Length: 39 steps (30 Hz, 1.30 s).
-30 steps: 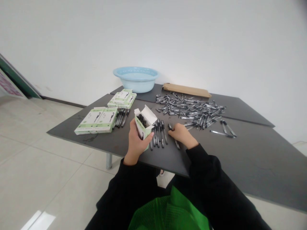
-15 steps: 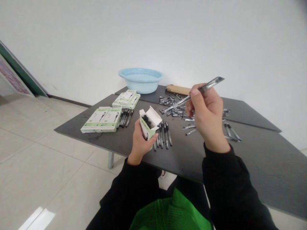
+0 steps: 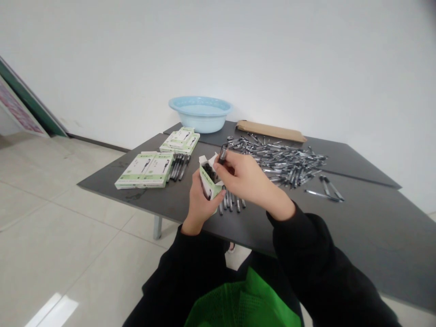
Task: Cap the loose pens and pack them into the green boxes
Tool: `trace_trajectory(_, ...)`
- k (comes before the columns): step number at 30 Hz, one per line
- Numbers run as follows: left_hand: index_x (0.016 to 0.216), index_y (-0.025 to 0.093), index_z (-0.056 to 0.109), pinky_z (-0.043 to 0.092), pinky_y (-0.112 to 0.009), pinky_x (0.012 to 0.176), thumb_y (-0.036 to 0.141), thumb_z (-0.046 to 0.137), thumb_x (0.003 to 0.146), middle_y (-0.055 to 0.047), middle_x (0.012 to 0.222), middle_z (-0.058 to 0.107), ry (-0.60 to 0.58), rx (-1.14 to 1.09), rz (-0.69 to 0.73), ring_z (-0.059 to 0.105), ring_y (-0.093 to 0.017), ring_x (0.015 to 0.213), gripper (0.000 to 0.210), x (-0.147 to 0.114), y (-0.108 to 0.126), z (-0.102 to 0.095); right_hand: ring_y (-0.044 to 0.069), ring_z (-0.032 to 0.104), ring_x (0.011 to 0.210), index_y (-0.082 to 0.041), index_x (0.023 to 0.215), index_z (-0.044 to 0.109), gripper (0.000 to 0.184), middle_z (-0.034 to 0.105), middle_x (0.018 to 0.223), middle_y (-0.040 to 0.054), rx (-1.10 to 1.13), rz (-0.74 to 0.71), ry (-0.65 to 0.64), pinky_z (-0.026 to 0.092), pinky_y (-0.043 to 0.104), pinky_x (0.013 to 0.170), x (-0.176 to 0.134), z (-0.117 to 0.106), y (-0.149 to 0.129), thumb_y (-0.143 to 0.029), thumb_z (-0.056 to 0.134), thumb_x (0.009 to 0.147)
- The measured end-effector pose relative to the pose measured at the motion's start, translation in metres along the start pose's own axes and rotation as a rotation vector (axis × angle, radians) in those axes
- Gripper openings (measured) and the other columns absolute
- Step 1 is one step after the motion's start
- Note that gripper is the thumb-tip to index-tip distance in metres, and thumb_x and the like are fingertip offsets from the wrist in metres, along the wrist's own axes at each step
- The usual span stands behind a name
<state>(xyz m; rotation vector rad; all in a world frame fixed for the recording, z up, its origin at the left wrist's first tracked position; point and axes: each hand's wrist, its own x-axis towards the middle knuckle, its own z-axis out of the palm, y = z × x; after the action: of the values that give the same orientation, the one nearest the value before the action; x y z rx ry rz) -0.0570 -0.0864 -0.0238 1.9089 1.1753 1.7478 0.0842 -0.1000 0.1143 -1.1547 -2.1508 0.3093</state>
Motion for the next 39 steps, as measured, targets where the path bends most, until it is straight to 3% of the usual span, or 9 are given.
trace_trajectory(6,0.137,0.017,0.039,0.048,-0.042,0.099,0.044,0.071,0.077,-0.013,0.127,0.057,-0.001,0.003,0.013,0.059,-0.029,0.117,0.073,-0.002,-0.003,0.001,0.013,0.048,0.054,-0.017,0.063,0.057,0.033,0.056,0.059,0.0022,-0.132,0.036,-0.148,0.030,0.028,0.056,0.006,0.002,0.006,-0.029,0.055,0.093)
trace_trajectory(10,0.136,0.017,0.039,0.048,-0.042,0.099,0.043,0.071,0.077,-0.013,0.126,0.057,0.008,0.007,0.021,0.059,-0.029,0.117,0.071,-0.002,-0.005,0.001,0.012,0.045,0.053,-0.017,0.065,0.058,0.030,0.054,0.057,0.0001,-0.095,0.053,-0.212,0.029,0.027,0.054,0.005,0.000,0.006,-0.031,0.059,0.091)
trace_trajectory(13,0.136,0.017,0.040,0.048,-0.042,0.098,0.042,0.072,0.077,-0.013,0.125,0.057,0.024,0.007,0.026,0.059,-0.029,0.116,0.072,-0.002,-0.005,0.000,0.014,0.050,0.058,-0.017,0.087,0.065,0.021,0.059,0.065,0.0000,-0.041,0.033,-0.095,0.035,0.027,0.058,0.001,-0.001,0.004,-0.037,0.060,0.090)
trace_trajectory(16,0.137,0.017,0.039,0.048,-0.041,0.098,0.040,0.072,0.076,-0.013,0.125,0.057,0.021,0.006,0.027,0.060,-0.029,0.116,0.073,-0.001,-0.004,0.000,0.018,0.057,0.072,-0.019,0.113,0.062,0.026,0.066,0.085,0.0042,-0.004,-0.067,0.095,0.043,0.030,0.068,-0.002,-0.002,0.005,-0.034,0.057,0.092)
trace_trajectory(19,0.137,0.017,0.039,0.048,-0.041,0.097,0.038,0.073,0.076,-0.013,0.124,0.057,0.016,0.002,0.014,0.060,-0.029,0.115,0.073,0.000,-0.002,0.000,0.022,0.059,0.090,-0.019,0.123,0.059,0.030,0.066,0.107,0.0093,0.009,-0.185,0.176,0.046,0.036,0.082,-0.002,-0.003,0.008,-0.027,0.052,0.095)
trace_trajectory(24,0.135,0.017,0.040,0.049,-0.040,0.096,0.038,0.073,0.076,-0.012,0.122,0.058,0.032,-0.006,0.016,0.061,-0.027,0.112,0.071,0.001,-0.001,0.001,0.027,0.054,0.108,-0.019,0.123,0.064,0.033,0.061,0.117,0.0126,-0.131,-0.201,0.064,0.041,0.044,0.096,-0.004,0.005,0.009,-0.027,0.042,0.100)
trace_trajectory(29,0.136,0.017,0.040,0.050,-0.039,0.094,0.034,0.073,0.075,-0.012,0.124,0.058,0.027,0.012,0.017,0.061,-0.026,0.111,0.071,0.001,-0.001,0.001,0.028,0.050,0.115,-0.024,0.122,0.067,0.036,0.054,0.127,0.0122,-0.180,-0.133,-0.084,0.039,0.046,0.098,-0.012,0.014,0.010,-0.033,0.038,0.102)
trace_trajectory(33,0.137,0.018,0.039,0.049,-0.040,0.097,0.033,0.073,0.074,-0.012,0.125,0.057,0.020,0.014,0.003,0.060,-0.027,0.114,0.073,0.000,-0.001,0.001,0.027,0.053,0.114,-0.022,0.127,0.060,0.034,0.057,0.124,0.0120,-0.075,-0.159,-0.032,0.041,0.044,0.097,-0.016,0.010,0.012,-0.027,0.041,0.100)
trace_trajectory(39,0.135,0.018,0.041,0.050,-0.039,0.095,0.032,0.074,0.074,-0.011,0.121,0.059,0.022,0.000,-0.023,0.061,-0.026,0.110,0.071,0.000,0.002,0.001,0.025,0.058,0.109,-0.020,0.106,0.064,0.024,0.064,0.113,0.0105,-0.025,-0.219,0.013,0.042,0.041,0.094,-0.022,0.008,0.014,-0.016,0.042,0.096)
